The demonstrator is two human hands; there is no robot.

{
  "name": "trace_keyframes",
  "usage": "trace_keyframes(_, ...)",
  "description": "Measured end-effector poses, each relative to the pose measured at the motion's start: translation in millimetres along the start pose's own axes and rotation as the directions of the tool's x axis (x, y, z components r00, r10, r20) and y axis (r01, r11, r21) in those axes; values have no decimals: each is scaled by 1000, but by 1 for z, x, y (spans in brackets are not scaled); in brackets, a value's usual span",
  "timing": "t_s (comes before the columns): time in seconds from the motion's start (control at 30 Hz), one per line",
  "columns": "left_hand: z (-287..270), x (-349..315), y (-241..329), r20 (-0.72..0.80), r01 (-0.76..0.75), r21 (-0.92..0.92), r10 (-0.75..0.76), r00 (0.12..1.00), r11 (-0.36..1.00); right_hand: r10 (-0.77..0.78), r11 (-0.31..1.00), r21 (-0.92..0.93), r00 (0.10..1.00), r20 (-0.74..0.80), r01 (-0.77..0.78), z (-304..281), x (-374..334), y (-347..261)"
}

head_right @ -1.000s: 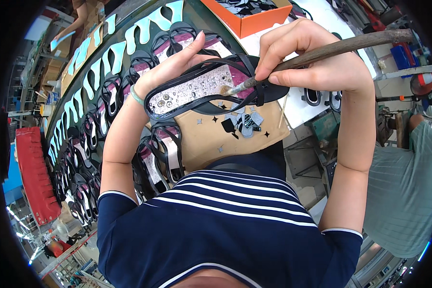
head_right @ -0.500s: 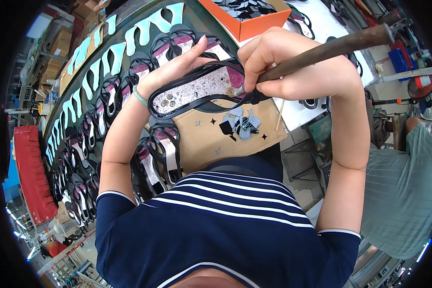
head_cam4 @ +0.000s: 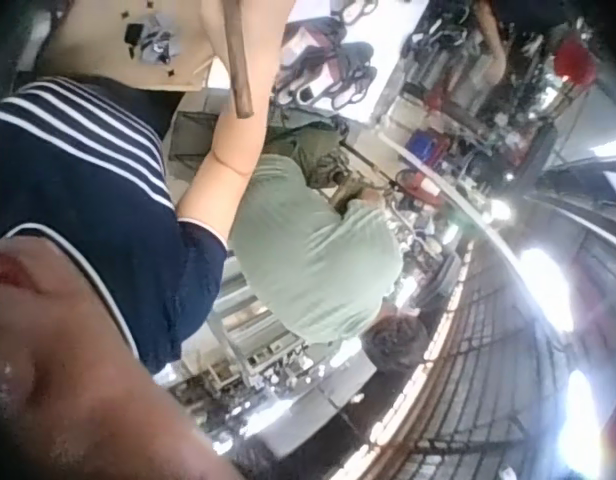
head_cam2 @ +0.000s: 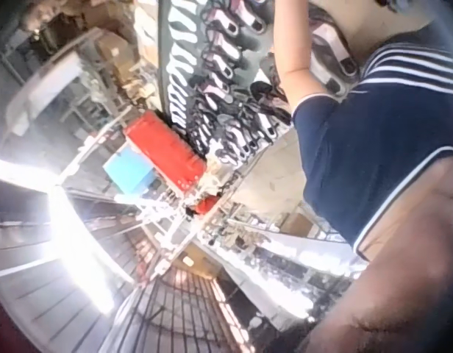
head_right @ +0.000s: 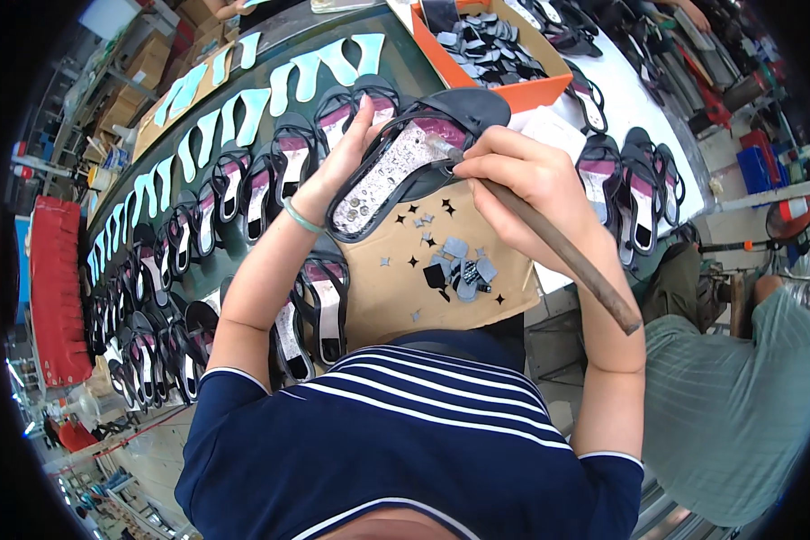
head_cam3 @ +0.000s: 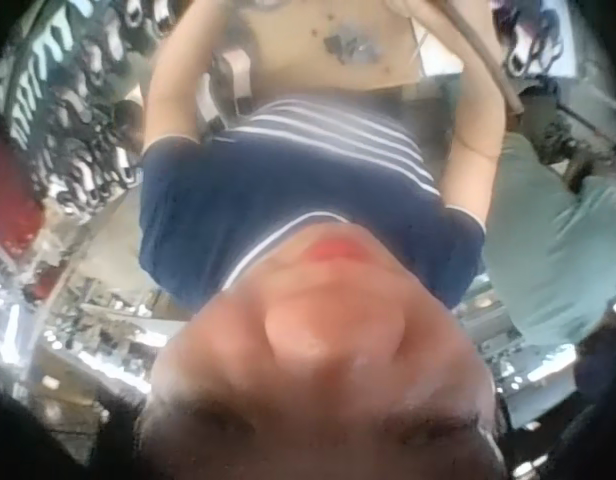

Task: Applying glue to the insoles of black sandals using a brush and organizing them on a workbench in a factory setting.

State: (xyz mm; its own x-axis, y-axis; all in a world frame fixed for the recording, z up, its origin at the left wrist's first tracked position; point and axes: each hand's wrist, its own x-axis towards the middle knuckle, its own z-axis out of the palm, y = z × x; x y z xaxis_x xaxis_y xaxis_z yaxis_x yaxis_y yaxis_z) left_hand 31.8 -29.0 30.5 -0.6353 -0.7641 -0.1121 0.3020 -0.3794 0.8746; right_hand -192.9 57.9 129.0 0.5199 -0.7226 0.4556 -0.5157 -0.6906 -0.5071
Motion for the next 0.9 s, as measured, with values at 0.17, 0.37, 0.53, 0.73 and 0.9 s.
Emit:
trace_keyframes(0.17,14,-8,-9,-183,-216,0,212,960,976,-2,999,34,978,-209,9,28,-1,9)
trace_keyframes(0.37,25,-5,-22,-280,-512,-20,487,827,859,84,955,292,989,-121,-46,16,1,0)
trace_keyframes(0.53,28,3,-31,-364,-644,-116,571,736,756,73,969,245,971,-228,-15,11,-10,-17)
trace_keyframes(0.73,36,6,-30,-389,-670,-257,560,732,697,117,977,215,847,-519,-3,26,-22,-17)
trace_keyframes(0.9,32,18,-40,-532,-750,-155,585,612,643,93,991,135,853,-514,-27,47,-25,-19)
